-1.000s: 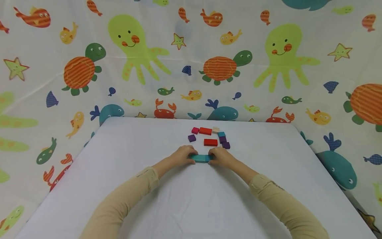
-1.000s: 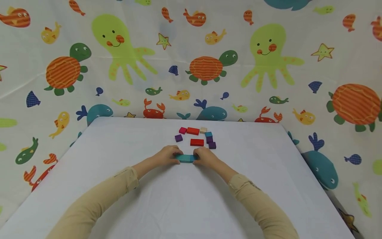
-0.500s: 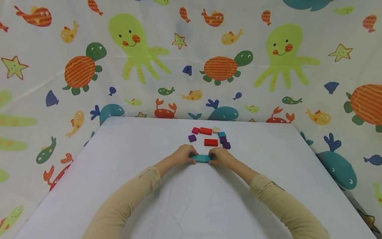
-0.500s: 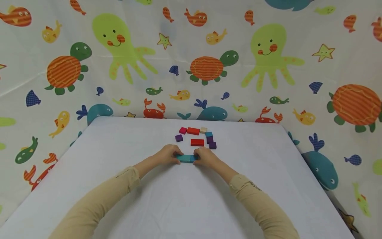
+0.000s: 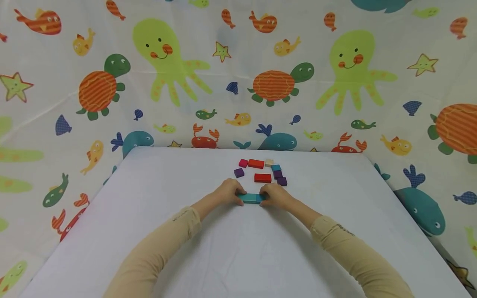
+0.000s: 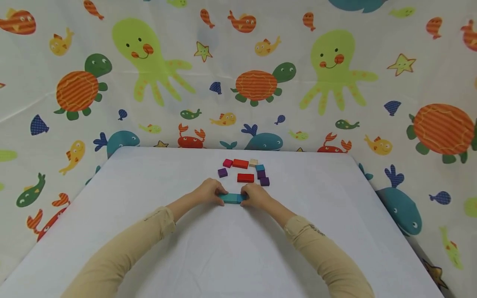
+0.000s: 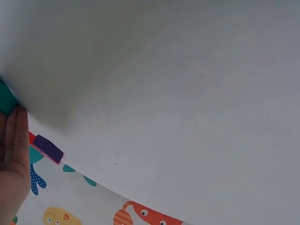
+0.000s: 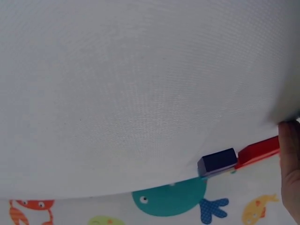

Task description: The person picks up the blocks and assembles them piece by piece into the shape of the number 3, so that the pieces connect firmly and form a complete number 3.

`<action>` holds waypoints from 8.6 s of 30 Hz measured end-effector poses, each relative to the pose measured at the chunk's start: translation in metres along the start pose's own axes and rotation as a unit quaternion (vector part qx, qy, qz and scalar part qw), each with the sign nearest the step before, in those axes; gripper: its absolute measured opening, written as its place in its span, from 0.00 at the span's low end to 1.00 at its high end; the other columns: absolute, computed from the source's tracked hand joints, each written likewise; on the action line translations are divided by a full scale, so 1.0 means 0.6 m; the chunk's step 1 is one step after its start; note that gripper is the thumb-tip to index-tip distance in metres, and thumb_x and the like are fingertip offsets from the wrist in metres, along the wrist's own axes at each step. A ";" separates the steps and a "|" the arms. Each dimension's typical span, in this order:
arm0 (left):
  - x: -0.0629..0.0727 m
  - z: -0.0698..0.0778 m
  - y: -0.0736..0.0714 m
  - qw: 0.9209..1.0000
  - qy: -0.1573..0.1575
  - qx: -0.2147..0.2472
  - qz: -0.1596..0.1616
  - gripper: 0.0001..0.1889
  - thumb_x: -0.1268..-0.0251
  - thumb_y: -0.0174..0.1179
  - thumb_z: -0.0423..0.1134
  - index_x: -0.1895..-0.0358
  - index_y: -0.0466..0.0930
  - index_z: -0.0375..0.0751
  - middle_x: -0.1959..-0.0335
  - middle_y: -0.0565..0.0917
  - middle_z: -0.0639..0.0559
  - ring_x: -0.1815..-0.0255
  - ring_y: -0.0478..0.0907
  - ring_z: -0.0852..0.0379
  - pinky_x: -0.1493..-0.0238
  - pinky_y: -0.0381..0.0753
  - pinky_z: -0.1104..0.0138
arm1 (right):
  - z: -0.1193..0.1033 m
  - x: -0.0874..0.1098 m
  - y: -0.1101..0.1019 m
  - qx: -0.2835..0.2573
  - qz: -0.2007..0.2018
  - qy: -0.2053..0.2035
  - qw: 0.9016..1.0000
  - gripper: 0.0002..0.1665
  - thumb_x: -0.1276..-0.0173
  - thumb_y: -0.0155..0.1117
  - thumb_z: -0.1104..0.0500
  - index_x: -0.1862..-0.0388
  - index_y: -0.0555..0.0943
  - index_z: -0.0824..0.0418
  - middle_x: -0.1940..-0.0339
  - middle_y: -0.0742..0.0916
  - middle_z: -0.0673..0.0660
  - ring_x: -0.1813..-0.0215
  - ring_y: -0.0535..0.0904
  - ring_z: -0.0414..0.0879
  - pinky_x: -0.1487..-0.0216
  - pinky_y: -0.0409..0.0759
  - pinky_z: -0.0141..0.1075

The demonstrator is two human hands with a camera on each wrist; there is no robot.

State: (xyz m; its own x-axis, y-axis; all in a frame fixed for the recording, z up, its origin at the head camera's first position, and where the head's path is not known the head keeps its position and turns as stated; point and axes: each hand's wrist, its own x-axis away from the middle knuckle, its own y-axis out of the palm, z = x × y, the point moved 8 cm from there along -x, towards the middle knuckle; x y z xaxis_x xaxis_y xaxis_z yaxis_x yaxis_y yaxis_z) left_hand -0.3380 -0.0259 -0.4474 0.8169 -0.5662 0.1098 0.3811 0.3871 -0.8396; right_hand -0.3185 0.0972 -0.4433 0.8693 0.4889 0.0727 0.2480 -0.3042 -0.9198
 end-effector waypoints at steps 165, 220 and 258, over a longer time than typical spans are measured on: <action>0.011 -0.014 0.003 0.998 -0.033 0.053 0.002 0.21 0.52 0.72 0.40 0.52 0.84 0.41 0.59 0.86 0.49 0.66 0.75 0.60 0.61 0.77 0.72 | 0.153 -0.071 -0.084 -0.038 0.139 0.237 0.961 0.27 0.35 0.63 0.55 0.47 0.73 0.75 0.49 0.82 0.70 0.49 0.78 0.59 0.42 0.76 0.47; 0.002 -0.022 0.008 0.998 -0.033 0.061 -0.002 0.20 0.52 0.72 0.40 0.52 0.84 0.42 0.59 0.86 0.49 0.65 0.76 0.60 0.62 0.77 0.72 | 0.156 -0.079 -0.086 -0.022 0.150 0.310 0.939 0.24 0.37 0.64 0.54 0.52 0.75 0.73 0.55 0.84 0.68 0.55 0.79 0.55 0.48 0.79 0.44; 0.008 -0.012 0.002 0.999 -0.022 0.050 0.004 0.20 0.52 0.72 0.39 0.52 0.84 0.41 0.59 0.86 0.49 0.64 0.75 0.60 0.62 0.76 0.73 | 0.129 -0.029 -0.114 -0.038 0.167 0.137 0.976 0.18 0.37 0.62 0.59 0.58 0.78 0.75 0.72 0.81 0.63 0.68 0.71 0.49 0.67 0.72 0.36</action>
State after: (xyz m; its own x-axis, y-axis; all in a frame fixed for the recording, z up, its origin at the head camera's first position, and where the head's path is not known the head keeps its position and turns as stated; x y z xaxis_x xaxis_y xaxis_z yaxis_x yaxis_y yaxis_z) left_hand -0.3369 -0.0335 -0.4518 0.8377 -0.5308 0.1286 0.4139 0.4633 -0.7836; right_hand -0.3834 0.1726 -0.4116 0.9861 0.1182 -0.1171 -0.0476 -0.4741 -0.8792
